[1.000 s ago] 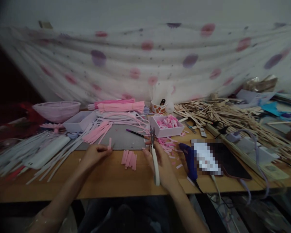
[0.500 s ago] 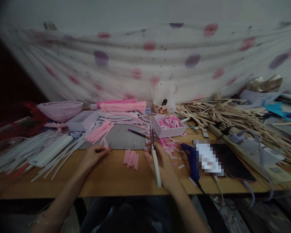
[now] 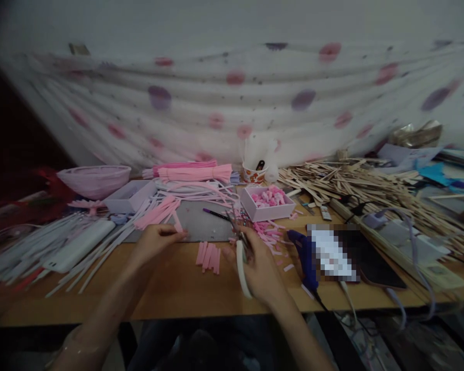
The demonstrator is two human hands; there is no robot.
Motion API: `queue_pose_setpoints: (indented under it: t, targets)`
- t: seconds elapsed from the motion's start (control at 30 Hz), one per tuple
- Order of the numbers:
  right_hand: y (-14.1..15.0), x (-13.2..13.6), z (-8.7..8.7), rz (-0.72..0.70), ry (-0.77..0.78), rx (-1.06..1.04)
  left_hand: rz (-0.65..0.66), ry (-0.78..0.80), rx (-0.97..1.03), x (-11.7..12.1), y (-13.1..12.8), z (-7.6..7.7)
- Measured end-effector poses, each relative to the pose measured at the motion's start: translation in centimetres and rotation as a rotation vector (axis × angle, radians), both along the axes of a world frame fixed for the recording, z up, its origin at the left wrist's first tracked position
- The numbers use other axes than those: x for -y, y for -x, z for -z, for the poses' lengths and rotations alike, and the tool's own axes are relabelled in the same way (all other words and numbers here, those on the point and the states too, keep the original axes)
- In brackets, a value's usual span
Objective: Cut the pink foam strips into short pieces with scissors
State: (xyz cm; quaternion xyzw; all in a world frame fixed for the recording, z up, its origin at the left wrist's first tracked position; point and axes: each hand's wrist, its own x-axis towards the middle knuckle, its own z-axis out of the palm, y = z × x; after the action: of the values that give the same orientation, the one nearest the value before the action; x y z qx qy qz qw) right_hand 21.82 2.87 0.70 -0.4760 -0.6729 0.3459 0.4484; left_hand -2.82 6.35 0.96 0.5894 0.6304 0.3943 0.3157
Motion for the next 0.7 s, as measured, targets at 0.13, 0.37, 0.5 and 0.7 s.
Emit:
queue_pose_setpoints:
  t: [0.13,0.37,0.5,0.7]
  targets:
    - [0.8,0.0,-0.6,-0.007,-0.042,0.239,0.062,-0.047,-0.202,-1.2,-2.9,-2.6]
    - [1.1,-0.2,-0.9,0.057,-0.039,0.387,0.037,-0.206,-0.548,-0.6,-6.9,-4.1]
    - [0.8,-0.1,-0.9,0.087,-0.025,0.39,0.053,-0.231,-0.657,0.3,-8.2,-4.1]
    - [0.6,-0.1,-0.8,0.075,-0.007,0.386,0.056,-0.207,-0.74,0.8,-9.5,-3.7]
